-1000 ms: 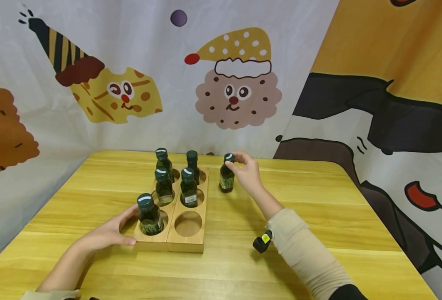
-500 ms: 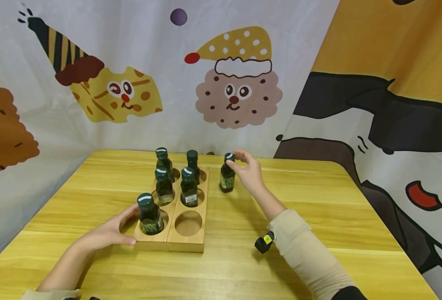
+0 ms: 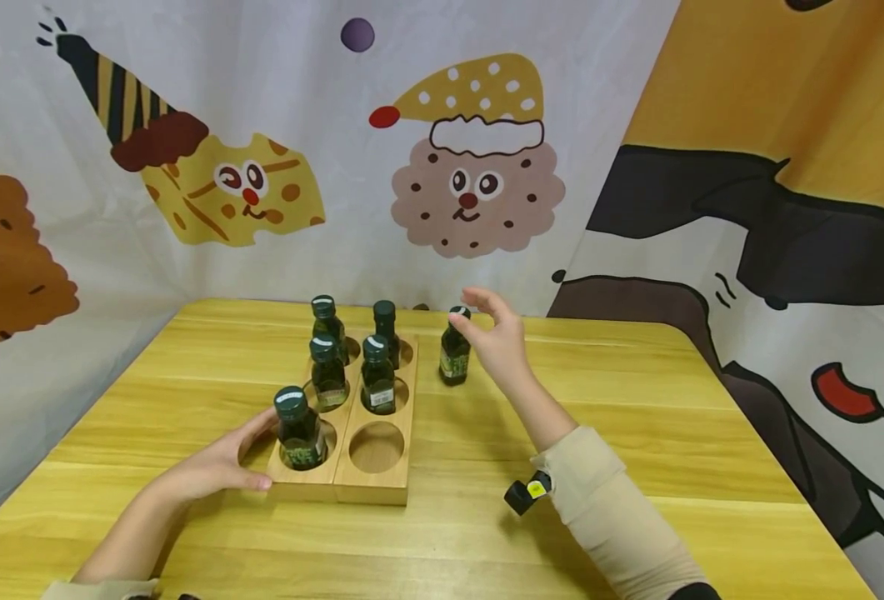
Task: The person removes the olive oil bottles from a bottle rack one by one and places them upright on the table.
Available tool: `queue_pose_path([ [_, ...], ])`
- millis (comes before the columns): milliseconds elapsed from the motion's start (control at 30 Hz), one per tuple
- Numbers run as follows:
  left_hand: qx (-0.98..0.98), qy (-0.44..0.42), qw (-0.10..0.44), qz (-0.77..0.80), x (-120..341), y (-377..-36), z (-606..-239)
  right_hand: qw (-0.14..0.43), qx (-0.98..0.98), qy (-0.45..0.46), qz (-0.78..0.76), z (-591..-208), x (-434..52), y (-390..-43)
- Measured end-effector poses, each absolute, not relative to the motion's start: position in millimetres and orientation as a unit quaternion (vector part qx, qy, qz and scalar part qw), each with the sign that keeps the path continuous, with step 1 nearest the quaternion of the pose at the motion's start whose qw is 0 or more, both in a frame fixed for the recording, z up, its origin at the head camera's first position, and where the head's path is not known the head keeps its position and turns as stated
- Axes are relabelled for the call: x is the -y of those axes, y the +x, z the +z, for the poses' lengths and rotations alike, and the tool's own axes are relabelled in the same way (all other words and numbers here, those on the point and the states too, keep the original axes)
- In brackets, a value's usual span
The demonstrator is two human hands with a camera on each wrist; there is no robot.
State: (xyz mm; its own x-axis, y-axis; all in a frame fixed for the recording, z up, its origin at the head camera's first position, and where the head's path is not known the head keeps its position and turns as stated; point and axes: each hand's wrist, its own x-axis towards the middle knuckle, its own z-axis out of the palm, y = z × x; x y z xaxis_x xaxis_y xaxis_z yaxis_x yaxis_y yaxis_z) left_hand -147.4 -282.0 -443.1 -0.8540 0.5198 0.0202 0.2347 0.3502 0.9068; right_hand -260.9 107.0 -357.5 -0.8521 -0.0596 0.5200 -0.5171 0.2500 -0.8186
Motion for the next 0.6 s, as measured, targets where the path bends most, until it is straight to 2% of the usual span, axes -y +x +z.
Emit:
queue_pose_path([
  [600, -0.802, 0.247, 0.128, 0.529, 282.5, -147.4, -444.0, 0.157, 0.738, 0.263, 0.601, -367.6, -58.3, -236.4],
])
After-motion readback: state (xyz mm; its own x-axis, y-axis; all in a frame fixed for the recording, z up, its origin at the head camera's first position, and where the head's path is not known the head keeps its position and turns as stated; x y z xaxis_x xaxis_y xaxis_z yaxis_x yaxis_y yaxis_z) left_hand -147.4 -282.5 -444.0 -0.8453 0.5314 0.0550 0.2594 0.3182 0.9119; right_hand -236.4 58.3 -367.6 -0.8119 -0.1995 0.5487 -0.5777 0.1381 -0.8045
